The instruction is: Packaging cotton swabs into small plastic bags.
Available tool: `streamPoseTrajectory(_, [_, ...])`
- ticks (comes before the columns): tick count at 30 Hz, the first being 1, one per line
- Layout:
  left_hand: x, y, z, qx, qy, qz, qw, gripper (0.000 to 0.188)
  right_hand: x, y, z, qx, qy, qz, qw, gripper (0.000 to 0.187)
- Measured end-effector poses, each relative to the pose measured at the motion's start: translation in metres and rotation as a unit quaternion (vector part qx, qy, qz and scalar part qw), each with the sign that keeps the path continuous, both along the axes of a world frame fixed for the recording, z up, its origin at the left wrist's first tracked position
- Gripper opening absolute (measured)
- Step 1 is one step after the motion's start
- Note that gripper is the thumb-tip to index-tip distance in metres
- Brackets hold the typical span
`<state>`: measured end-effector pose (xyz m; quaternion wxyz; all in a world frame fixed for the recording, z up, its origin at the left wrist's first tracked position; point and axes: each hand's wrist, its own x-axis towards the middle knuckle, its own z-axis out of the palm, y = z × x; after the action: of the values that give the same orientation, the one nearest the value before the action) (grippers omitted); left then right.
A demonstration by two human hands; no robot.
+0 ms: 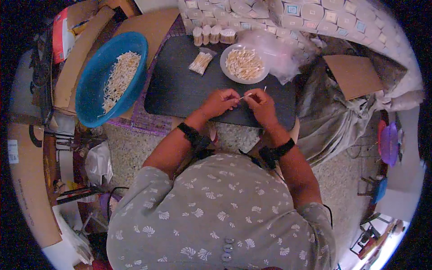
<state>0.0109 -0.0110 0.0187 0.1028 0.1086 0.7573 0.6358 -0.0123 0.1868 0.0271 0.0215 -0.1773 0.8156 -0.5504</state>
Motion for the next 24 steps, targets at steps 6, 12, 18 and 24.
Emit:
streamPoseTrajectory(6, [-0.005,0.002,-0.007,-0.034,0.032,-0.06,0.997,0.008,-0.001,-0.01,-0.012,-0.124,-0.046,0.047,0.99,0.022])
streamPoseTrajectory(12, [-0.004,0.005,-0.006,0.054,-0.043,-0.086,0.994,0.014,0.007,-0.016,0.002,-0.118,-0.079,0.022,0.99,0.03])
streamPoseTrajectory(18, [-0.006,0.008,0.01,-0.007,-0.038,-0.101,0.994,0.019,0.005,-0.006,0.002,-0.02,0.042,-0.003,0.999,0.02])
streamPoseTrajectory(24, [-0.003,0.006,-0.018,0.106,-0.063,-0.048,0.991,0.024,-0.036,0.036,0.016,0.14,0.087,-0.02,0.986,0.017])
